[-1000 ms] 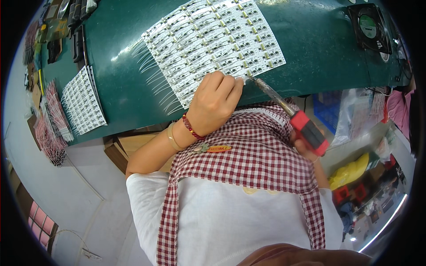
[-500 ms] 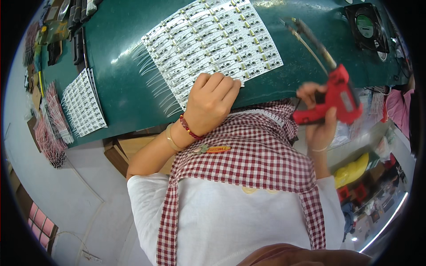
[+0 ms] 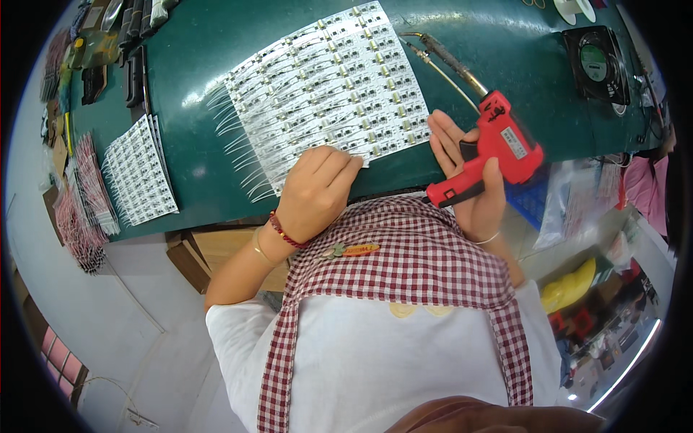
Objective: The person assembles electronic components onto LED lighting strips by hand, then solders them in place with a soldering iron and solder wire.
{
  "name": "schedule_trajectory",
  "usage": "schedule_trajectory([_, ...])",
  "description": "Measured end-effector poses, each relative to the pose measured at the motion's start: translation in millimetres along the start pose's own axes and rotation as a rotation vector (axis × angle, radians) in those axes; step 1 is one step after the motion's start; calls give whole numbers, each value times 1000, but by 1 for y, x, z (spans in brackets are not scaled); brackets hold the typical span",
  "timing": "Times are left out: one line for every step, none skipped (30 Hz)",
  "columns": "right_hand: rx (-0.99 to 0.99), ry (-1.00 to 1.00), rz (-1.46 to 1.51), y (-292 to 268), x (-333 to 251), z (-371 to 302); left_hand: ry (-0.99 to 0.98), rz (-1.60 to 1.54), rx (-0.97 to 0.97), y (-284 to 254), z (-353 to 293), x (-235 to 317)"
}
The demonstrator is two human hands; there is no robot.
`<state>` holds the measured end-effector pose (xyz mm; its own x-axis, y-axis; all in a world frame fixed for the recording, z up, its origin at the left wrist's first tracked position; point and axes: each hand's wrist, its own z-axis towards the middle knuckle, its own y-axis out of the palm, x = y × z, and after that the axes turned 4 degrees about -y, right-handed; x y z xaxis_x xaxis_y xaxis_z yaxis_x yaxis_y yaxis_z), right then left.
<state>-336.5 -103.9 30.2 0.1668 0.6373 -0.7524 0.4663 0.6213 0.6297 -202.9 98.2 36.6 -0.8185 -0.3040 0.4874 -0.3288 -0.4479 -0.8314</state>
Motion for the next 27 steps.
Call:
schedule_trajectory([-16, -8, 16, -1, 3, -1, -25, 3, -9, -2, -2, 0])
schedule_trajectory([-32, -16, 31, -1, 5, -1, -24, 4, -7, -6, -4, 0])
schedule_trajectory([-37, -8, 31, 0, 5, 0, -47, -1, -9, -9, -4, -1])
schedule_trajectory([-38, -8, 31, 2, 6, -1, -73, -5, -14, -14, -6, -3])
schedule_trajectory([-28, -5, 37, 5, 5, -1, -105, -23, 36, -20, -6, -3])
schedule_trajectory([-17, -4, 43, 8, 4, -1, -102, -23, 37, -26, -4, -6])
schedule_trajectory([-23, -2, 40, 9, 0, -2, -136, -17, 79, -32, -2, -8])
schedule_trajectory([18, -3, -25, 9, -5, -4, -168, -10, 121, -38, 3, -10])
schedule_trajectory([59, -5, -90, 9, -12, -4, -204, 19, 140, -44, 11, -11])
schedule_trajectory([51, -4, -95, 8, -18, -4, -208, 20, 148, -47, 17, -16])
schedule_trajectory([20, -38, -179, 7, -25, -3, -201, 37, 153, -48, 26, -24])
schedule_trajectory([-12, -73, -263, 10, -32, -1, -193, 55, 157, -49, 36, -33])
schedule_trajectory([78, -161, -394, 24, -36, 4, -163, 45, 151, -50, 49, -40])
schedule_trajectory([73, -162, -395, 28, -42, 6, -165, 46, 156, -47, 56, -48])
schedule_trajectory([71, -176, -445, 29, -49, 8, -175, 4, 141, -45, 61, -55])
schedule_trajectory([73, -192, -495, 32, -55, 11, -181, -40, 124, -43, 69, -61])
schedule_trajectory([88, -251, -524, 38, -57, 16, -183, -67, 106, -43, 76, -66])
schedule_trajectory([85, -252, -525, 40, -60, 20, -184, -66, 108, -41, 82, -71])
schedule_trajectory([74, -230, -524, 41, -63, 22, -178, -80, 114, -38, 87, -77])
schedule_trajectory([62, -207, -523, 42, -64, 26, -174, -94, 118, -36, 92, -81])
schedule_trajectory([62, -209, -523, 44, -64, 30, -175, -80, 121, -35, 96, -85])
schedule_trajectory([52, -169, -544, 45, -63, 34, -174, -79, 121, -33, 100, -88])
schedule_trajectory([42, -127, -564, 45, -62, 39, -168, -85, 140, -32, 103, -90])
schedule_trajectory([41, -127, -563, 45, -60, 42, -163, -91, 159, -30, 106, -92])
schedule_trajectory([46, -91, -591, 45, -57, 45, -162, -92, 157, -28, 108, -94])
schedule_trajectory([50, -54, -620, 45, -54, 48, -161, -53, 176, -25, 111, -95])
schedule_trajectory([56, -30, -648, 45, -52, 51, -161, -16, 195, -23, 112, -96])
